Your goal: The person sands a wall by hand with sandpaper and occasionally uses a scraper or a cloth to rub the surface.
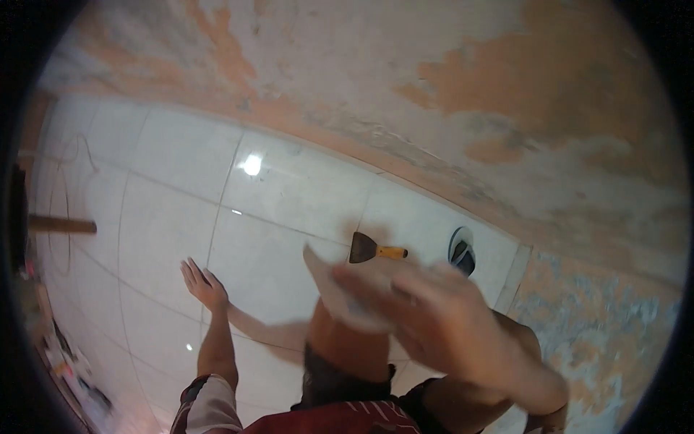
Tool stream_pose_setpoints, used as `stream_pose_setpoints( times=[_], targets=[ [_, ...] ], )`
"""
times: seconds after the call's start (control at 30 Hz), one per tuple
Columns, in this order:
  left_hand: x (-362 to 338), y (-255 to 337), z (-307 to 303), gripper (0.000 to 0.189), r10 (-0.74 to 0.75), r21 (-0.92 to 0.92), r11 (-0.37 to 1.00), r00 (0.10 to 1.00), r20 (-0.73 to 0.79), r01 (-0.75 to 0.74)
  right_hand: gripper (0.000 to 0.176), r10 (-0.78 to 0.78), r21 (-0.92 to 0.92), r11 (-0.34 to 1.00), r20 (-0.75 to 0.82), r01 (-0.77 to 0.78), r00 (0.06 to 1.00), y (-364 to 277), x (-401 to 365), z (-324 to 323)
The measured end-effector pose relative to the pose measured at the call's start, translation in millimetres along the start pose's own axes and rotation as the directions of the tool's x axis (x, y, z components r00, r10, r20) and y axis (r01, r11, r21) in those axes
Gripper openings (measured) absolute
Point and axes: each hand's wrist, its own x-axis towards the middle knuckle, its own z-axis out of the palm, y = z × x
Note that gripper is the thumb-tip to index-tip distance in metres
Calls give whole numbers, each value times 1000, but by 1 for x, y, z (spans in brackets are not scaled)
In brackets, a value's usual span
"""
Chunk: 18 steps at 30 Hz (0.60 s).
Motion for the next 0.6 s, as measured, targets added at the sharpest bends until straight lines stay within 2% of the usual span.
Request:
stream_pose_setpoints(
  times=[0.07, 0.1, 0.17, 0.3, 0.43, 0.5, 0.57, 0.6],
  targets=[
    [-1, -3, -11, 55, 28, -2, 1000, 1000, 7, -28, 52, 24, -191, 981, 13, -21, 1000, -15, 12, -18],
    [-2, -1, -11, 55, 10, 39, 999, 1000, 19, -11, 52, 44, -209, 977, -18, -47, 999, -16, 19, -25],
    [-1, -1, -7, 57, 28, 89, 996, 1000, 13, -29, 39, -5, -96, 995, 11, 6, 1000, -7, 26, -36],
    [0, -1, -4, 59, 39, 186, 982, 999, 31, -44, 24, 275, -342, 922, 248, -182, 929, 10, 33, -48],
    [-10, -12, 11, 61, 12, 252, 967, 999, 33, -20, 21, 422, -457, 825, 105, -333, 900, 35, -6, -28],
    [-8, -17, 14, 63, -5, 331, 944, 998, 59, -15, 23, 391, -354, 820, -226, -449, 892, 55, -58, 2],
    [-10, -24, 19, 62, 26, 364, 931, 999, 43, -40, 27, 526, -254, 771, -261, -584, 809, 61, -124, 25],
    [-9, -27, 23, 62, 48, 362, 930, 998, 48, -62, 29, 563, -213, 738, -328, -640, 758, 65, -161, 43]
  ],
)
